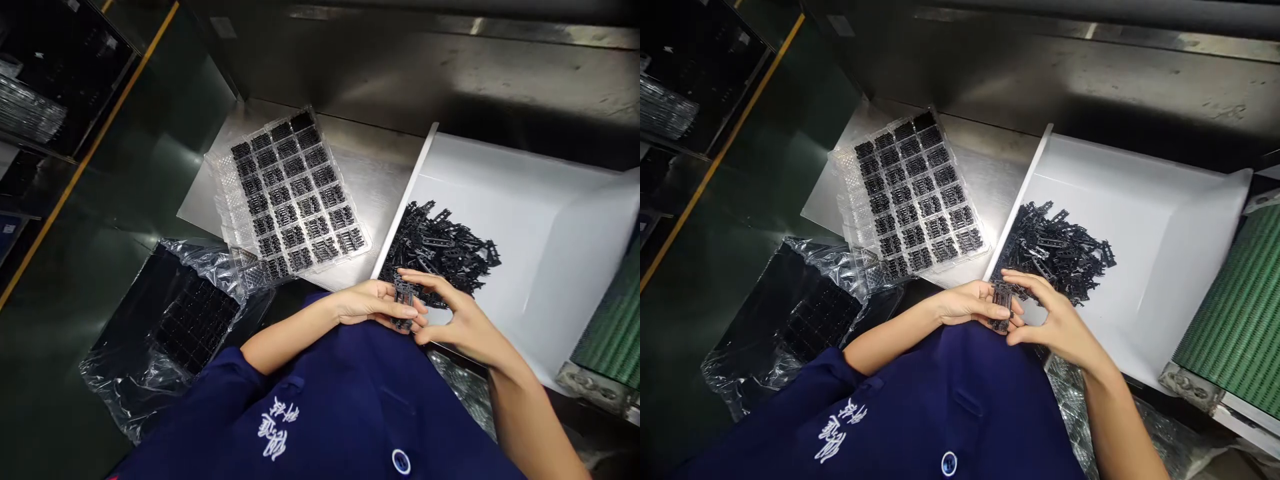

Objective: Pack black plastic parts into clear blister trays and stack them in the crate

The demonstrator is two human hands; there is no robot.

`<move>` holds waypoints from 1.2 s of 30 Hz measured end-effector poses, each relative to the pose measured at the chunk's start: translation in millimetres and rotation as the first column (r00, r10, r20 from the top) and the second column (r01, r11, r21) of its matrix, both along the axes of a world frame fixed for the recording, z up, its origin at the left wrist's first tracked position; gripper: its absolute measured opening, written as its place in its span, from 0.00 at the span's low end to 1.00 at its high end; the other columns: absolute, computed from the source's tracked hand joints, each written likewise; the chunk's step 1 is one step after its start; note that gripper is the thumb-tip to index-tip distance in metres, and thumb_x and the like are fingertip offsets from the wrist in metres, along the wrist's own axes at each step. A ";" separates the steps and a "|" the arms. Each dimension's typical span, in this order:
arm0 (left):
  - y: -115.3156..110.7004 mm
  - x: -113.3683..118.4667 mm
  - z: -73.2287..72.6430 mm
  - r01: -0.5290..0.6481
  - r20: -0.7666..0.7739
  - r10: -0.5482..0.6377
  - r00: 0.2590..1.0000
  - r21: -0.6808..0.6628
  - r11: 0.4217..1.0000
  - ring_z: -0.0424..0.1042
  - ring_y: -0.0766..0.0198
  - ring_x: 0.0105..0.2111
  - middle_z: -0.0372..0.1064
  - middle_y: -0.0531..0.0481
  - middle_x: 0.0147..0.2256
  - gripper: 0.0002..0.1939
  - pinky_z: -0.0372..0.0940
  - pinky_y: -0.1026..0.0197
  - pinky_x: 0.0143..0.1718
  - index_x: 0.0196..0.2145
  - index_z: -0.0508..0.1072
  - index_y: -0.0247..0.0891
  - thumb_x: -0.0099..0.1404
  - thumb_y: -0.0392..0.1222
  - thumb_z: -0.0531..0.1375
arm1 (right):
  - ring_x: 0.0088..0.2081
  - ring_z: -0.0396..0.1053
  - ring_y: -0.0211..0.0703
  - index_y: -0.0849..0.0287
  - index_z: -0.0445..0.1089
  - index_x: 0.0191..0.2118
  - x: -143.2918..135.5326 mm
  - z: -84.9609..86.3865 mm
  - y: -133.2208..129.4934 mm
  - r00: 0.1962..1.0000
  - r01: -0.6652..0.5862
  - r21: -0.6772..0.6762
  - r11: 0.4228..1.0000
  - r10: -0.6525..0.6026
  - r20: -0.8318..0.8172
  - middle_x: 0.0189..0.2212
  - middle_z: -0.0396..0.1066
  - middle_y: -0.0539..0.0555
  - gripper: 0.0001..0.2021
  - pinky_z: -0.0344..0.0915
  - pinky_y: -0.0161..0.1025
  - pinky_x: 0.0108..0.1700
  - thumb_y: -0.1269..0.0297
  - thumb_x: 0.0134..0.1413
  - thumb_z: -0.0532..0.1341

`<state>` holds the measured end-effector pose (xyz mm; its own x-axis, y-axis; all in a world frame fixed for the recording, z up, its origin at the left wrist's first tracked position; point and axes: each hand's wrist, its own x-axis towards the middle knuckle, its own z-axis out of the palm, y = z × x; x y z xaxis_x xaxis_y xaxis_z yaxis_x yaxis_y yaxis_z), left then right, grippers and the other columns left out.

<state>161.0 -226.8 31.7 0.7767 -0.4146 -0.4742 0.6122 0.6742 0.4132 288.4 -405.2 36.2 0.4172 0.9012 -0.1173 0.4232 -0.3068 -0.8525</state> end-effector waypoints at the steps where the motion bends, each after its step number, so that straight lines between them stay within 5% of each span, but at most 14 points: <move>1: 2.0 -2.3 -1.7 -0.025 -0.014 0.025 1.000 -0.013 1.000 0.77 0.64 0.36 0.78 0.47 0.36 0.25 0.71 0.62 0.42 0.39 0.79 0.35 0.45 0.48 0.77 | 0.52 0.73 0.56 0.51 0.71 0.54 8.9 -9.7 3.1 0.997 0.047 -0.027 0.999 -0.045 0.054 0.53 0.74 0.58 0.29 0.70 0.54 0.52 0.38 0.53 0.64; 5: 8.9 -10.1 -8.0 -0.147 -0.060 0.145 0.988 -0.032 0.989 0.78 0.63 0.38 0.78 0.44 0.37 0.23 0.71 0.59 0.46 0.38 0.78 0.33 0.47 0.47 0.76 | 0.44 0.69 0.61 0.58 0.77 0.41 43.1 -52.9 21.4 0.816 0.410 -0.074 0.909 -0.329 0.476 0.39 0.74 0.63 0.30 0.61 0.62 0.50 0.35 0.58 0.55; 8: 12.6 -13.7 -9.6 -0.195 -0.057 0.193 0.980 -0.026 0.980 0.77 0.62 0.41 0.78 0.43 0.41 0.23 0.69 0.58 0.50 0.40 0.79 0.32 0.48 0.45 0.76 | 0.46 0.65 0.66 0.62 0.77 0.41 54.6 -76.3 37.6 0.776 0.429 -0.072 0.901 -0.326 0.541 0.39 0.73 0.67 0.32 0.57 0.66 0.49 0.34 0.57 0.55; 11: 14.7 -14.3 -8.8 -0.223 -0.055 0.222 0.973 -0.009 0.975 0.78 0.62 0.40 0.78 0.42 0.40 0.23 0.69 0.59 0.50 0.39 0.79 0.32 0.46 0.45 0.77 | 0.43 0.67 0.62 0.62 0.77 0.42 54.8 -82.3 46.2 0.773 0.405 -0.044 0.913 -0.316 0.550 0.39 0.74 0.66 0.27 0.60 0.62 0.47 0.40 0.61 0.55; 14: 13.2 -11.6 -8.2 -0.265 -0.059 0.264 0.963 -0.001 0.964 0.78 0.63 0.37 0.78 0.43 0.39 0.23 0.69 0.58 0.48 0.39 0.79 0.33 0.47 0.45 0.76 | 0.40 0.69 0.56 0.58 0.77 0.39 47.6 -66.5 41.7 0.768 0.396 0.031 0.918 -0.350 0.536 0.38 0.75 0.62 0.21 0.64 0.56 0.46 0.47 0.63 0.56; 19: -4.7 2.5 -8.4 -0.374 -0.067 0.374 0.925 -0.002 0.927 0.78 0.63 0.39 0.78 0.41 0.45 0.15 0.68 0.55 0.51 0.43 0.79 0.35 0.57 0.39 0.71 | 0.41 0.73 0.51 0.53 0.75 0.41 11.3 -2.6 15.7 0.773 0.433 0.243 0.868 -0.496 0.396 0.41 0.76 0.56 0.09 0.70 0.50 0.41 0.55 0.61 0.63; 23: -27.7 18.1 -1.5 -0.367 -0.003 0.367 0.930 -0.023 0.930 0.78 0.61 0.41 0.77 0.41 0.48 0.19 0.68 0.57 0.50 0.43 0.79 0.35 0.55 0.42 0.73 | 0.43 0.74 0.52 0.52 0.75 0.40 -25.1 37.2 -4.7 0.781 0.444 0.322 0.836 -0.537 0.319 0.41 0.76 0.56 0.04 0.72 0.50 0.41 0.62 0.58 0.66; 28: -41.7 30.3 6.1 -0.345 0.045 0.343 0.938 0.045 0.938 0.78 0.59 0.42 0.78 0.42 0.45 0.21 0.68 0.59 0.49 0.41 0.79 0.35 0.52 0.45 0.74 | 0.45 0.75 0.51 0.51 0.75 0.42 -36.0 45.6 -33.8 0.761 0.473 0.324 0.819 -0.565 0.318 0.43 0.77 0.54 0.06 0.71 0.53 0.50 0.68 0.59 0.66; 33: -47.6 34.9 0.8 0.056 0.015 -0.054 0.998 -0.162 0.985 0.79 0.59 0.39 0.79 0.39 0.41 0.18 0.70 0.57 0.46 0.42 0.79 0.32 0.55 0.43 0.72 | 0.49 0.73 0.53 0.46 0.76 0.46 -19.7 43.3 -67.5 0.775 0.280 0.307 0.909 -0.403 0.487 0.48 0.77 0.52 0.14 0.70 0.54 0.52 0.73 0.60 0.63; 36: -58.8 35.8 0.8 0.094 0.035 -0.089 0.995 -0.161 0.982 0.78 0.59 0.40 0.79 0.40 0.41 0.20 0.69 0.56 0.47 0.41 0.79 0.33 0.53 0.46 0.73 | 0.48 0.73 0.53 0.48 0.76 0.47 -15.7 43.8 -79.9 0.804 0.205 0.250 0.946 -0.309 0.508 0.49 0.76 0.55 0.13 0.71 0.52 0.49 0.71 0.61 0.61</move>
